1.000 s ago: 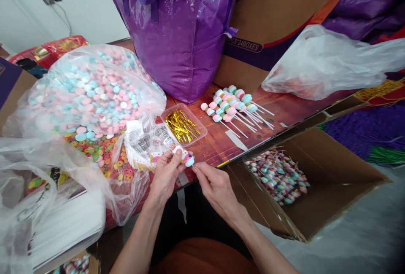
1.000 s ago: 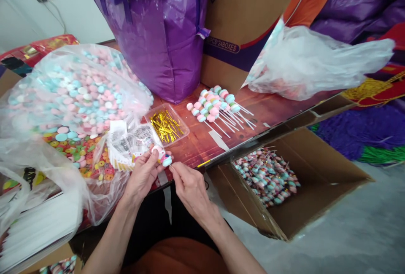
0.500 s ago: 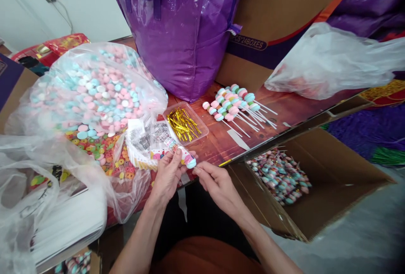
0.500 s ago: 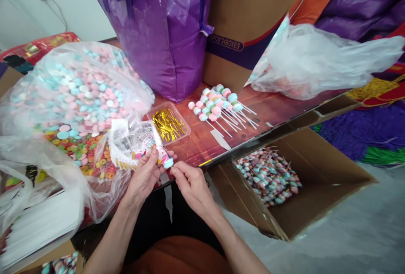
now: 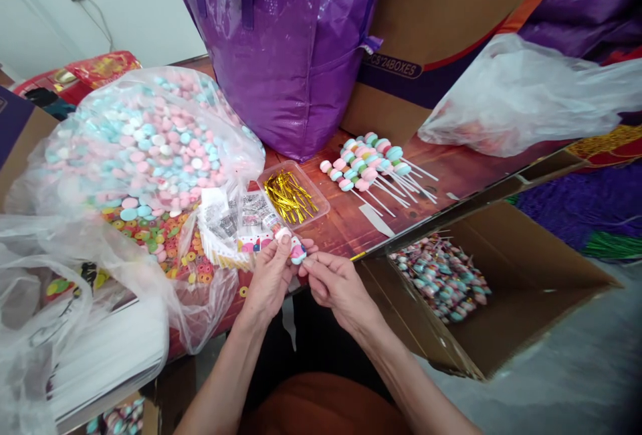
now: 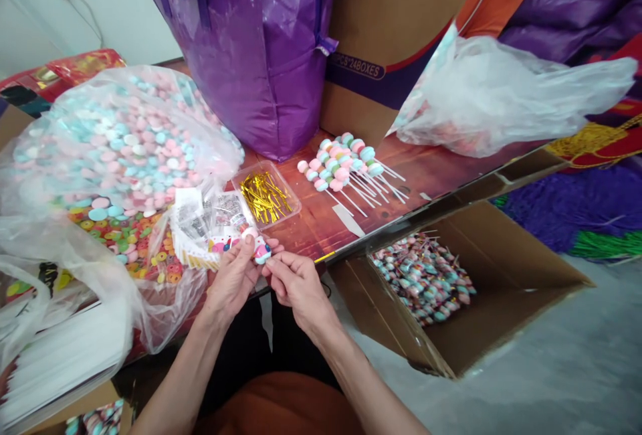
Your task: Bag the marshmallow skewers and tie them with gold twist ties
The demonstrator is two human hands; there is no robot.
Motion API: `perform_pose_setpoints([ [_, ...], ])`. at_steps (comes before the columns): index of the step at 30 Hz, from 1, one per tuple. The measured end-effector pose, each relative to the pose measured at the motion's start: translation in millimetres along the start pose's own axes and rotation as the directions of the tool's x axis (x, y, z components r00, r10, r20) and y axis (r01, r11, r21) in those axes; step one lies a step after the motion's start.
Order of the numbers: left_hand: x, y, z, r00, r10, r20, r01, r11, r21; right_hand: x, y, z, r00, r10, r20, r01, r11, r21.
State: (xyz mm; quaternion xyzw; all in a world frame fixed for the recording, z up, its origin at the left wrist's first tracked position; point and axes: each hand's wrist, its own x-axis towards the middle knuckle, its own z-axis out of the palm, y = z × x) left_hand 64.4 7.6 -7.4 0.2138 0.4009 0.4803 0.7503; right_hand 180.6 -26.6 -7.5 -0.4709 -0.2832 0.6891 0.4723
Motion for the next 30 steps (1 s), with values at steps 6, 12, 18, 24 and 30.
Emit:
perform_pose_setpoints([
  [6,2.5,10.2,-2.3,0.999,0.031,-0.042,-0.032,0.999,-0.014,-11.9,4.3,-1.1,0.931,-0.364,-0.023,0.286,0.768,-0.573],
  [12,3.7,16.7,-12.7,0.999,-0.033,-0.044,0.035,0.998,0.053,-11.3,0.5,-23.6,0.870,-0.479,0.114,0.381,0.509,-0.772],
  [18,2.8,17.7,-15.4,0.998,-0.062,-0.028,0.064,0.995,0.081,-6.6,2.5,-30.2,0.804,-0.554,0.217,0.446,0.320,-0.836],
  [24,-1.3,5.7,-5.8,1.000,0.010,-0.011,-0.010,1.000,0.019,-0.2,15.7,-12.1,0.730,-0.640,0.237,0.458,0.201,-0.866],
  [30,-4.7,2.5,-6.2,1.000,0.010,0.018,-0.011,0.999,0.036,-0.6,14.3,-2.6,0.732,-0.657,0.182,0.460,0.279,-0.843],
])
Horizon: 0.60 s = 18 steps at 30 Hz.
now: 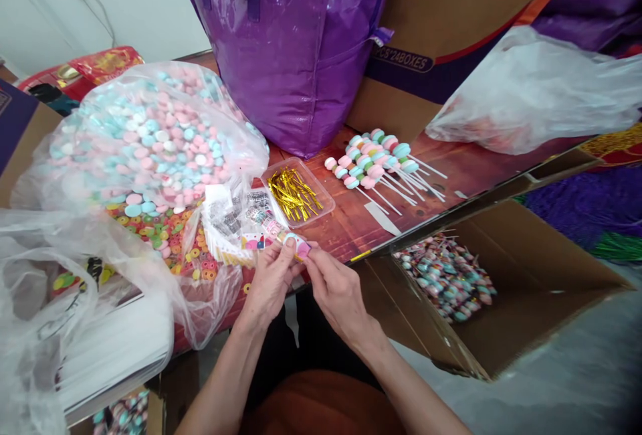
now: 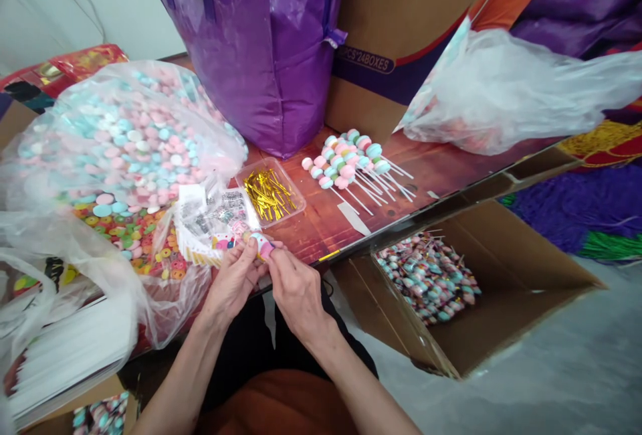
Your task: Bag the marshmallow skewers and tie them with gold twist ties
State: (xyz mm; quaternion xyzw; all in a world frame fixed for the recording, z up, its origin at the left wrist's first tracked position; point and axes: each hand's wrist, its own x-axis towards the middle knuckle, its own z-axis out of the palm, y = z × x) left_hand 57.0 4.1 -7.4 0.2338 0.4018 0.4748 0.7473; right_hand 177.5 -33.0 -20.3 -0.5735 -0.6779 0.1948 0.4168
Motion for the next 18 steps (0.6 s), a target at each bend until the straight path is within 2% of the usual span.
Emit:
perform_pose_setpoints([
  [3,-0.5,4.5,-2.0,0.999,0.028,-0.043,-0.028,1.000,0.002,-5.7,-3.4,-15.0,0.984,0.131,0.125,-0.143,0.985,0.095],
  [5,-1.9,3.9,-0.9,0.998,0.038,-0.048,-0.038,0.999,0.010,-9.1,-5.1,-22.9,0.941,0.223,0.255,-0.269,0.949,0.162],
  [7,-4.5,-0.8,1.7,0.997,0.049,-0.053,-0.049,0.999,0.018,-10.7,-7.0,-24.3,0.902,0.277,0.331,-0.361,0.905,0.227],
  [13,-12.8,-16.0,4.6,0.993,0.113,-0.041,-0.109,0.989,0.097,-9.7,-14.0,-4.8,0.890,0.340,0.305,-0.448,0.781,0.435],
  [16,-14.8,-16.5,2.8,0.990,0.138,-0.035,-0.133,0.985,0.114,-7.0,-18.1,0.8,0.874,0.361,0.325,-0.485,0.681,0.548],
  [18,-16.9,-15.1,1.5,0.987,0.157,-0.037,-0.152,0.981,0.122,-2.8,-22.6,3.3,0.855,0.389,0.343,-0.516,0.581,0.629],
])
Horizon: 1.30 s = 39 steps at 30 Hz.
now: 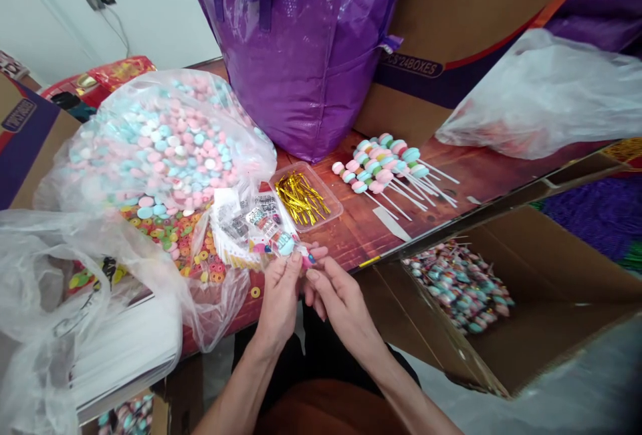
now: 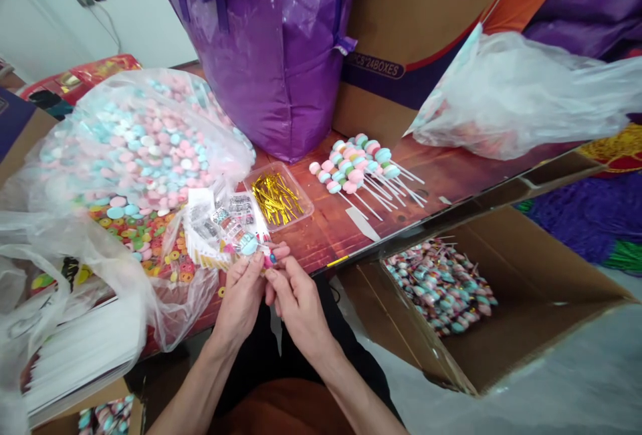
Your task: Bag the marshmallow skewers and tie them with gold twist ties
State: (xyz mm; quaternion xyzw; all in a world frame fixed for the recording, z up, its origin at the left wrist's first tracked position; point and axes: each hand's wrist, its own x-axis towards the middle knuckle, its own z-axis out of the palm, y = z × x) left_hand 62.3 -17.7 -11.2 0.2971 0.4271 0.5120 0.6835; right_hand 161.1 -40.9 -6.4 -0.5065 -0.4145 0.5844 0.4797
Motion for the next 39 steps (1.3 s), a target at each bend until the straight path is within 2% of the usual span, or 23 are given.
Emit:
perform_pose_setpoints([
  [3,-4.9,6.6,-5.6,0.998,0.047,0.029,-0.047,0.999,0.007,5.2,-6.1,10.6,0.992,0.125,-0.013,-0.118,0.960,0.254],
  [5,-8.5,14.7,-12.9,0.994,0.069,0.085,-0.068,0.997,-0.023,7.6,-9.8,17.5,0.974,0.216,0.068,-0.226,0.903,0.366],
  [6,-10.0,19.7,-17.1,0.990,0.070,0.120,-0.065,0.997,-0.051,8.2,-12.0,20.0,0.962,0.243,0.123,-0.272,0.888,0.371],
  [8,-11.7,30.0,-25.5,0.983,0.087,0.162,-0.067,0.990,-0.127,9.3,-17.9,21.6,0.947,0.220,0.233,-0.277,0.929,0.247],
  [10,-11.7,38.7,-31.8,0.984,0.139,0.112,-0.112,0.970,-0.214,13.2,-26.7,18.4,0.948,0.113,0.298,-0.101,0.993,-0.056],
  [11,-11.2,41.7,-33.8,0.985,0.165,0.060,-0.145,0.958,-0.246,17.5,-32.1,15.3,0.952,0.047,0.301,0.031,0.968,-0.247],
  [12,-10.5,43.7,-35.1,0.983,0.182,0.004,-0.174,0.949,-0.264,24.0,-38.0,11.9,0.960,-0.022,0.280,0.148,0.886,-0.439],
  [13,-9.6,44.5,-35.8,0.981,0.187,-0.044,-0.192,0.945,-0.265,32.7,-43.9,8.5,0.968,-0.090,0.234,0.219,0.759,-0.613],
  [15,-7.8,42.9,-35.8,0.985,0.152,-0.082,-0.168,0.958,-0.232,56.0,-54.4,3.1,0.973,-0.200,0.111,0.196,0.478,-0.856],
  [16,-7.0,41.0,-35.2,0.989,0.122,-0.082,-0.136,0.968,-0.209,69.4,-58.3,1.5,0.972,-0.221,0.074,0.150,0.352,-0.924],
  [18,-5.4,36.2,-33.5,0.994,0.074,-0.086,-0.088,0.980,-0.178,95.6,-62.4,0.2,0.983,-0.180,0.036,0.061,0.132,-0.989],
  [20,-4.0,32.0,-31.9,0.992,0.062,-0.108,-0.080,0.982,-0.173,116.2,-61.9,0.2,0.992,-0.122,0.024,0.027,0.024,-0.999],
  [25,1.5,27.6,-33.7,0.984,0.074,-0.162,-0.109,0.969,-0.223,131.4,-53.9,-1.7,0.997,-0.070,0.027,0.027,-0.009,-1.000],
  [34,9.5,25.0,-31.5,0.977,0.049,-0.210,-0.093,0.975,-0.204,114.1,-56.1,-13.7,0.996,-0.079,-0.030,-0.031,-0.008,-1.000],
  [39,9.3,25.4,-21.6,0.960,0.106,-0.261,-0.141,0.983,-0.119,101.6,-54.5,-21.1,0.983,-0.136,-0.120,-0.117,0.032,-0.993],
])
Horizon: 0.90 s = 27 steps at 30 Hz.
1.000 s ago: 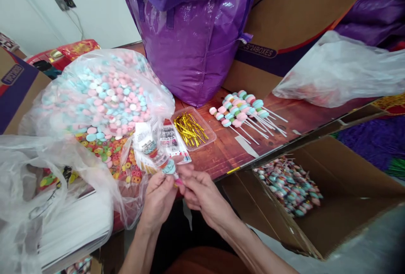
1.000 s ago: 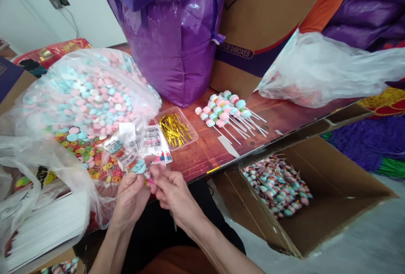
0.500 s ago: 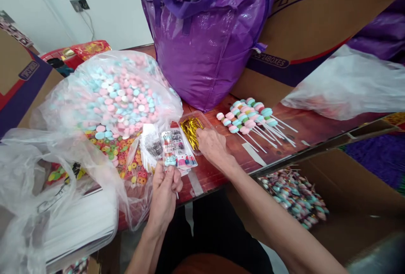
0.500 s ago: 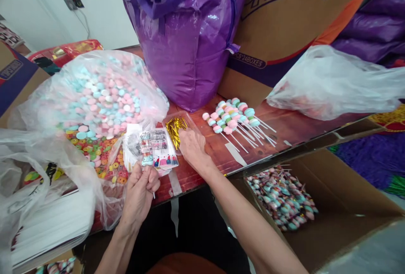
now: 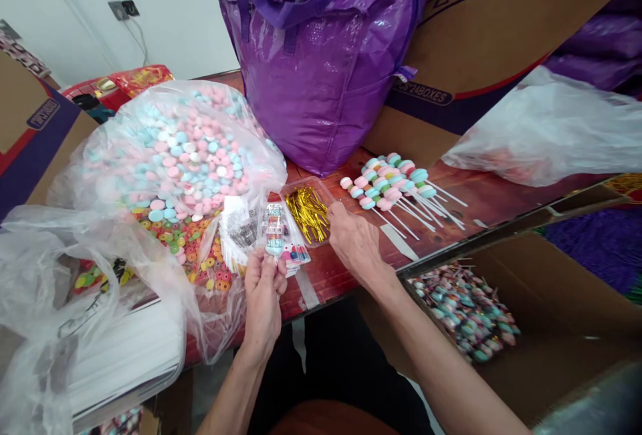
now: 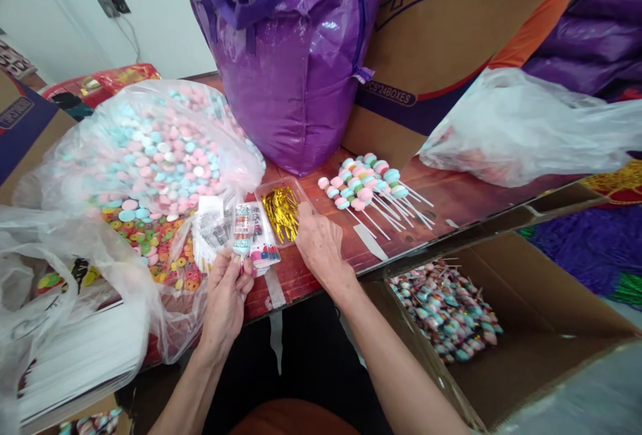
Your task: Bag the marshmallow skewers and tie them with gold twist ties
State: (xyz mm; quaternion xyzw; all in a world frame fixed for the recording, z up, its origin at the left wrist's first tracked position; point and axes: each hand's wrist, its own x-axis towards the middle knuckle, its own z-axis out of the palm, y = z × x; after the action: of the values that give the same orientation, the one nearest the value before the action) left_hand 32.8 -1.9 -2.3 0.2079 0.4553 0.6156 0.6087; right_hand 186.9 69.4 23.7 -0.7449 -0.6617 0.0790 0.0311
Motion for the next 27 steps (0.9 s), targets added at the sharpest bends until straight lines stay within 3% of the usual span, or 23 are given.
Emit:
perform_pose_setpoints([
  [3,-1.7,0.4,3.7,1.000,0.027,0.000,-0.027,0.999,0.029,-2.7,2.5,3.2,0.998,-0.036,-0.048,0.038,0.998,0.040],
  [8,1.5,2.1,6.2,1.000,-0.014,0.012,0.015,0.999,-0.031,-0.1,4.3,10.1,0.973,-0.047,-0.225,0.076,0.989,0.125],
  [10,4.1,2.6,6.8,0.999,-0.045,0.011,0.046,0.998,-0.051,-3.7,4.9,10.2,0.951,-0.027,-0.308,0.113,0.958,0.265],
  [12,5.8,2.7,8.2,0.998,-0.065,0.024,0.067,0.995,-0.070,-13.4,4.6,9.6,0.929,-0.066,-0.363,0.244,0.847,0.471],
  [15,4.9,1.6,11.7,0.994,-0.088,0.071,0.093,0.993,-0.078,-36.0,0.7,11.9,0.915,-0.215,-0.340,0.401,0.560,0.725],
  [17,2.0,-0.5,14.1,0.989,-0.101,0.105,0.109,0.991,-0.075,-50.5,-3.7,17.2,0.918,-0.272,-0.289,0.387,0.449,0.805],
  [22,-4.7,-9.8,17.0,0.989,-0.061,0.137,0.063,0.998,-0.014,-67.5,-12.1,32.3,0.973,-0.147,-0.181,0.226,0.419,0.880],
  [25,-4.9,-14.1,18.3,0.993,-0.040,0.114,0.041,0.999,-0.007,-72.1,-13.7,37.9,0.975,-0.105,-0.198,0.224,0.456,0.861],
  [27,-4.7,-13.9,19.3,0.991,-0.085,0.102,0.090,0.995,-0.042,-76.7,-14.1,40.9,0.975,-0.096,-0.202,0.223,0.441,0.869],
])
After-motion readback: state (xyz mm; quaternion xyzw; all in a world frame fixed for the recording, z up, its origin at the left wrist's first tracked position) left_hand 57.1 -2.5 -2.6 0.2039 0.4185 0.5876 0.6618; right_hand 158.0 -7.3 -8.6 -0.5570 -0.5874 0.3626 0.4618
